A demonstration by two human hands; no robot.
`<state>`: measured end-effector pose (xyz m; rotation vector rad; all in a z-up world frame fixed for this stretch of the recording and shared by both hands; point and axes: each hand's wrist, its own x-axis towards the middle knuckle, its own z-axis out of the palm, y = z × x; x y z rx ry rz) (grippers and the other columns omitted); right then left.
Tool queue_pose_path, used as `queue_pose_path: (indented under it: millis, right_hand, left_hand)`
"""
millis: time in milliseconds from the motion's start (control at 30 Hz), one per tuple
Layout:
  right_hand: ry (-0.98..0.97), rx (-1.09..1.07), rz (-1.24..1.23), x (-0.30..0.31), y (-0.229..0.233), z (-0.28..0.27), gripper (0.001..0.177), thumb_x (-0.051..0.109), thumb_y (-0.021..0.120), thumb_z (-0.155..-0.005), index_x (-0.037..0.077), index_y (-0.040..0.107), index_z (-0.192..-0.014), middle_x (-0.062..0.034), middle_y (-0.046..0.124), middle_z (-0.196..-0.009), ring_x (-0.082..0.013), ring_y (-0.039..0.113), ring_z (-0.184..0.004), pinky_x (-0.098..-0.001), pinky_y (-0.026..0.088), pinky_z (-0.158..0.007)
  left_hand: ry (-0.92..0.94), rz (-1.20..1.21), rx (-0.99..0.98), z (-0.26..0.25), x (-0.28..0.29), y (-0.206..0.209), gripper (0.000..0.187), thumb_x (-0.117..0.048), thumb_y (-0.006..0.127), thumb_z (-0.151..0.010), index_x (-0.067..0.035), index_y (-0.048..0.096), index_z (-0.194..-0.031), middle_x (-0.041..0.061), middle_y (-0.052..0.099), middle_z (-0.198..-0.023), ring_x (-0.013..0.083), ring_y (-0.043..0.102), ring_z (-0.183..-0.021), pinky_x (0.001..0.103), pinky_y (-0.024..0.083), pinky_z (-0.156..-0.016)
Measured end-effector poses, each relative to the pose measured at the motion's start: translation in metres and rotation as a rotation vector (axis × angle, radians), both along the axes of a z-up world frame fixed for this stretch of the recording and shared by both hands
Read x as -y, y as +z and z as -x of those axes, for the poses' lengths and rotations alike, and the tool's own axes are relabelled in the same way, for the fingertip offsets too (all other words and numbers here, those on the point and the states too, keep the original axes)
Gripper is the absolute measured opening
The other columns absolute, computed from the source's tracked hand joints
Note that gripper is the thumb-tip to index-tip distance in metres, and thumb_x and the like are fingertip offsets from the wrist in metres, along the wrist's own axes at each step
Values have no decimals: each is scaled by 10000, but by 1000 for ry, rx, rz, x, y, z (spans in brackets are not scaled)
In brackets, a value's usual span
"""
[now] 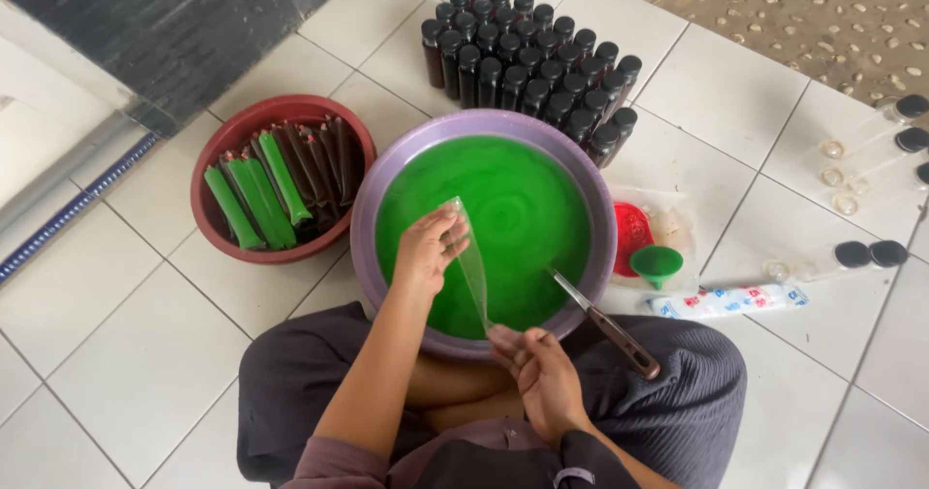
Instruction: Filling plastic tubes with green liquid using a funnel and ladle and tying them shut by hand
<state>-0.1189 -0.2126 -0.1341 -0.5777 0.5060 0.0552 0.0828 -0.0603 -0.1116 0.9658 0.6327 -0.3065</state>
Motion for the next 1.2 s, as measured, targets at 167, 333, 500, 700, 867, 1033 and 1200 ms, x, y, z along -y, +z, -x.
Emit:
queue_pose_path:
  millis: [167, 333, 500, 700, 867, 1033, 1200]
  right_hand:
    - [507, 19, 1471, 28, 16, 21, 559, 299, 795, -828, 203, 595, -1341, 26, 750, -1237, -137, 792, -811, -295, 589, -796]
    - [493, -369, 2207, 155, 45, -65, 286, 356, 624, -970, 220, 674, -1217, -152, 726, -929, -412, 711, -787, -534, 561, -631]
    - [1105, -746, 2106, 273, -43, -132, 835, 41, 674, -736, 282, 494, -1515, -177, 723, -1321, -396, 679, -1225, -534, 549, -958]
    - [1060, -590, 2069, 289, -57, -133, 365, 337, 727, -892, 230, 763, -1239, -101, 841, -862, -256, 788, -865, -425, 557, -871]
    - [616, -593, 2119, 264, 39, -127, 396, 522, 616, -985, 215, 782, -1172, -166, 790, -1069, -397, 720, -994, -499, 568, -742]
    - [123, 26, 1496, 117, 183, -93, 144, 172, 681, -1055, 54, 697, -1136, -109, 741, -1016, -182, 710, -940, -307, 542, -881]
    - [118, 361, 1262, 52, 217, -89, 90, 84, 664, -1033, 16, 668, -1092, -111, 729, -1006, -205, 732, -868, -311, 600, -905]
  left_hand:
    - [-181, -281, -23, 45, -21, 40, 258, -159, 675, -971, -36, 709, -1196, 146, 768, -1123, 275, 759, -1012, 424, 648, -863]
    - [-240, -363, 32, 79, -24, 32, 313, -207, 727, -903, -55, 765, -1174, 117, 771, -1145, 268, 739, -1053, 407, 650, -917]
    - [-241, -490, 215, 94, -22, 33, 314, -316, 806, -810, -104, 832, -1040, 56, 821, -970, 183, 746, -845, 324, 592, -794]
    - [-224, -653, 460, 108, -24, 63, 173, -301, 807, -857, -158, 848, -944, 6, 743, -841, 117, 676, -753, 273, 523, -666]
    - [-94, -629, 587, 112, -29, 108, 188, -231, 837, -823, -115, 803, -967, 35, 801, -843, 92, 749, -768, 238, 615, -668]
    - [-8, -742, 804, 104, -23, 114, 138, -158, 853, -821, -88, 763, -899, 50, 792, -836, 117, 764, -756, 228, 618, -663]
    - [51, -844, 974, 100, -20, 124, 129, -119, 848, -834, -78, 736, -882, 56, 766, -816, 140, 753, -749, 255, 627, -681]
